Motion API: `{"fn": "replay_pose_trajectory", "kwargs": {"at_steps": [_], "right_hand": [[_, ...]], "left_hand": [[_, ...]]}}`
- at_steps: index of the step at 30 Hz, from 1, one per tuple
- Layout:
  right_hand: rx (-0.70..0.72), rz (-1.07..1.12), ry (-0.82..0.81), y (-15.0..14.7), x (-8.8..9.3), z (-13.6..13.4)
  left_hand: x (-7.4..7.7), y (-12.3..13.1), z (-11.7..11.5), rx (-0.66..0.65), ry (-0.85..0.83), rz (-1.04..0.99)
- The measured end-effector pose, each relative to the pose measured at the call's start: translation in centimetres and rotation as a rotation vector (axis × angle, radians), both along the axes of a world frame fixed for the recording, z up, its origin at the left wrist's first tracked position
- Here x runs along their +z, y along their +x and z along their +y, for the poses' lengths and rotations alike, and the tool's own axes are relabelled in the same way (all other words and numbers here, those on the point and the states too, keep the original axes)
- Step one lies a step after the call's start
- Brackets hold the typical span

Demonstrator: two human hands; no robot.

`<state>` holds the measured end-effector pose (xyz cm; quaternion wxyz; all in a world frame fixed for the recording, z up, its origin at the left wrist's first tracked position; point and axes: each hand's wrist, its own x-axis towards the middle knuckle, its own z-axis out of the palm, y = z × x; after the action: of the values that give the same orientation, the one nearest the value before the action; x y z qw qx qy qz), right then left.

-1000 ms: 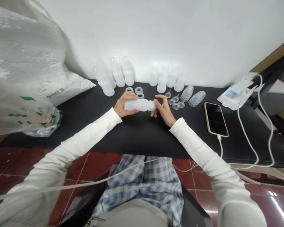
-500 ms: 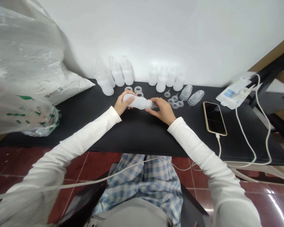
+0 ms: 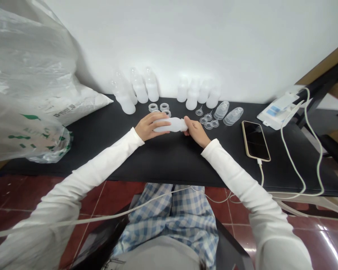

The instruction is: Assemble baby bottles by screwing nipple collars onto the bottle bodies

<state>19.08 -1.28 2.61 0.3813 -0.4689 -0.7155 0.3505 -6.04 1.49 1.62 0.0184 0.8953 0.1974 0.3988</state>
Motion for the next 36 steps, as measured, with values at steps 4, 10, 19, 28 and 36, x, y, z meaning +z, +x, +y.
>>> {"fn": "replay_pose_trajectory", "kwargs": {"at_steps": [4, 10, 19, 28, 36], "right_hand": [[-0.028, -0.045, 0.33, 0.3, -0.7, 0.2], [0.02, -0.247, 0.561, 1.1, -1.0, 0.6], [-0.063, -0.448, 0.739, 1.7, -1.8, 1.0], [-0.078, -0.319, 0.588, 1.2, -1.6, 0.9], [-0.172, -0.395, 0.647, 1.5, 0.0, 0.9]], "left_hand": [[0.3, 0.1, -0.5, 0.121, -0.213, -0.178], [0.6, -0.1, -0.4, 0.057, -0.662, -0.3], [0.3, -0.3, -0.8, -0.01, -0.387, -0.166], [-0.2, -0.6, 0.2, 0.148, -0.001, -0.005], [1.2, -0.5, 3.0, 0.498, -0.141, -0.126]]}}
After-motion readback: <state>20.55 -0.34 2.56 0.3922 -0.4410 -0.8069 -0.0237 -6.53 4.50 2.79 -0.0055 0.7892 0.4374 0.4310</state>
